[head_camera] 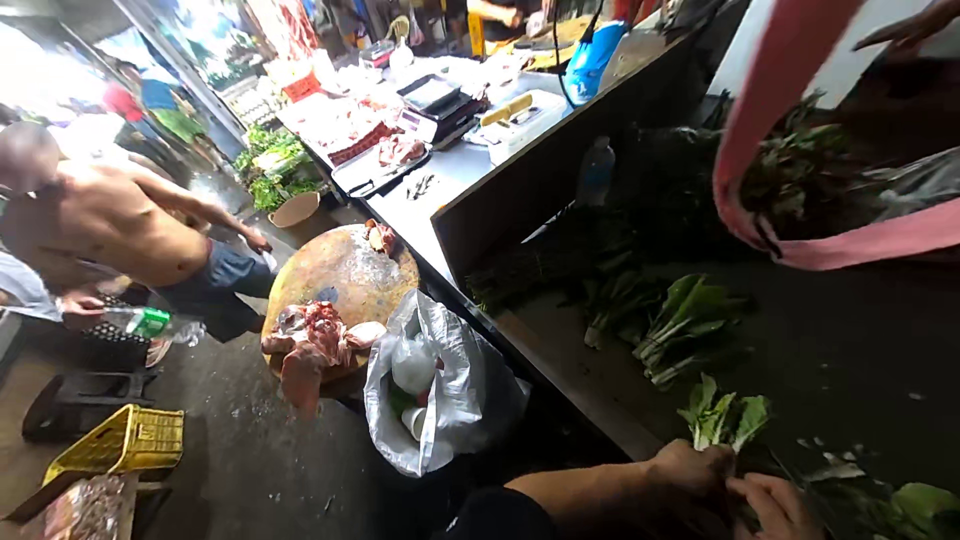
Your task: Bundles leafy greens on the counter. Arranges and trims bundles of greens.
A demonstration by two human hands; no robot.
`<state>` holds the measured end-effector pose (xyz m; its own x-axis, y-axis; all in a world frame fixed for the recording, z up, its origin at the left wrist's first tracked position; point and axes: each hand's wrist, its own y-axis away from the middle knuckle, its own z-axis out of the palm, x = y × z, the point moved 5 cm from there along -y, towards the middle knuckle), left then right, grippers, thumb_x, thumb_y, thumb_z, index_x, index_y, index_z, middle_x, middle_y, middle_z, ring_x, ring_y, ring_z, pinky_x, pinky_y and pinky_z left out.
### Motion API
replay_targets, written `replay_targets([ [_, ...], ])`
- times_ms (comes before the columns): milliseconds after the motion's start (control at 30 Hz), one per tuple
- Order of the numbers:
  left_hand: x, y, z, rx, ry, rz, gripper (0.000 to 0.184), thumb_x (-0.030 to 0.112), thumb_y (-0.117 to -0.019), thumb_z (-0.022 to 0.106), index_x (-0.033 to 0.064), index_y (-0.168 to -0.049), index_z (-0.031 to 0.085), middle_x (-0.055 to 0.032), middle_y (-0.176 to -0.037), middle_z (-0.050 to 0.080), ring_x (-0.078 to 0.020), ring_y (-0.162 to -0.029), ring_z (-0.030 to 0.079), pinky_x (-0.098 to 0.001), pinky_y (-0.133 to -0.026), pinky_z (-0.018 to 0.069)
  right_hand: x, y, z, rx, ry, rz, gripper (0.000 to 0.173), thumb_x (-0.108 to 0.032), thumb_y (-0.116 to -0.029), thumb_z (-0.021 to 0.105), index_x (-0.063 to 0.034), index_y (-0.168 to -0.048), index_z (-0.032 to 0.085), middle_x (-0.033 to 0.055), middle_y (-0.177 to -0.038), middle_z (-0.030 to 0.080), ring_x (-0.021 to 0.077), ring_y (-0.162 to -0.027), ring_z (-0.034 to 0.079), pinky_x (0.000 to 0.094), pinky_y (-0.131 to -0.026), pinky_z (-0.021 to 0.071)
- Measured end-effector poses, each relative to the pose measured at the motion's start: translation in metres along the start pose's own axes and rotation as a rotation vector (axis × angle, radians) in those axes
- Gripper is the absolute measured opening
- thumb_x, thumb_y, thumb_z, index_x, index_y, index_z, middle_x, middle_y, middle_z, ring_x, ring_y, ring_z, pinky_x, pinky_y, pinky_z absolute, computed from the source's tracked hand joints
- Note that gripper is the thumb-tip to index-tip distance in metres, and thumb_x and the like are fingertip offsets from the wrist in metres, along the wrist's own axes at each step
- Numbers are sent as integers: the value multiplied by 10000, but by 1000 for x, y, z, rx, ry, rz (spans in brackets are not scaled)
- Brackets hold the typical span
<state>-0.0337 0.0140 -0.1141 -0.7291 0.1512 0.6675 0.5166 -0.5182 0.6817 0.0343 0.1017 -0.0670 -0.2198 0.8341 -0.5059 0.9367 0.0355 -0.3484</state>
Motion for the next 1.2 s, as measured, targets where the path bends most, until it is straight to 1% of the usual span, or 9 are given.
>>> replay_targets([
  [167, -25, -22, 9, 202, 191, 23, 445, 437, -1084, 466, 8, -1087, 584, -59, -806, 603, -171, -681, 610, -385, -659, 554, 39, 30, 4, 40, 40, -65, 186, -101, -975, 638, 55, -1014, 731, 277, -1004, 695, 470, -1008, 668, 577, -943, 502],
  [300, -29, 1, 15, 351, -3, 38, 506, 431, -1065, 516, -50, -1164, 636, -170, -959, 677, -254, -846, 657, -463, -796, 566, 44, 46, -1, 155, -67, -143, 245, -139, -948, 561, -71, -1027, 783, 171, -1050, 723, 373, -1037, 675, 536, -961, 531],
  [400, -34, 0, 29, 359, -19, 39, 508, 400, -1099, 435, -71, -1139, 621, -171, -907, 666, -246, -795, 649, -451, -766, 570, 44, 54, -11, 4, -128, -145, 219, -73, -926, 587, -69, -1059, 761, 166, -1091, 729, 361, -1084, 684, 539, -987, 532],
  [533, -62, -31, 42, 328, 236, 72, 533, 486, -1079, 424, -3, -1226, 581, -140, -892, 693, -236, -754, 679, -436, -678, 593, 90, 87, 21, -58, -256, 106, 211, -188, -1005, 616, -32, -1067, 745, 149, -1103, 733, 309, -1082, 694, 500, -992, 538],
  [667, -76, -32, 41, 302, 401, 122, 453, 448, -1077, 459, 54, -1288, 532, -120, -1017, 671, -230, -874, 673, -432, -791, 591, 114, 101, 17, -31, -469, 319, 178, -129, -1002, 639, 3, -1071, 735, 145, -1086, 724, 241, -1033, 710, 395, -954, 582],
  [867, -56, -5, 39, 251, 325, 202, 361, 352, -1121, 318, 101, -1272, 529, -52, -1038, 664, -170, -908, 666, -373, -820, 576, 150, 106, -53, 112, -473, 402, 148, -121, -991, 663, -3, -1039, 738, 114, -1038, 725, 165, -990, 704, 336, -932, 588],
  [933, -53, 1, 36, 172, 277, 239, 302, 245, -1102, 317, 105, -1308, 487, -69, -1103, 665, -174, -902, 675, -361, -796, 586, 174, 120, -92, 234, -351, 498, 181, -125, -995, 648, 19, -1066, 733, 137, -1063, 727, 185, -1004, 706, 369, -940, 588],
  [1033, -54, 8, 29, 97, 228, 260, 390, 118, -990, 488, 89, -1375, 435, -109, -1147, 669, -214, -914, 694, -401, -806, 601, 211, 143, -141, 195, -75, 741, 259, -187, -1036, 592, -9, -1186, 704, 168, -1158, 708, 248, -1066, 697, 437, -977, 569],
  [1200, -62, -4, 37, 12, 248, 220, 426, 148, -909, 675, 51, -1285, 500, -96, -1003, 683, -204, -833, 696, -398, -772, 612, 222, 147, -152, 36, 79, 903, 442, -140, -1004, 631, -9, -1419, 555, 255, -1297, 621, 393, -1140, 653, 544, -991, 539],
])
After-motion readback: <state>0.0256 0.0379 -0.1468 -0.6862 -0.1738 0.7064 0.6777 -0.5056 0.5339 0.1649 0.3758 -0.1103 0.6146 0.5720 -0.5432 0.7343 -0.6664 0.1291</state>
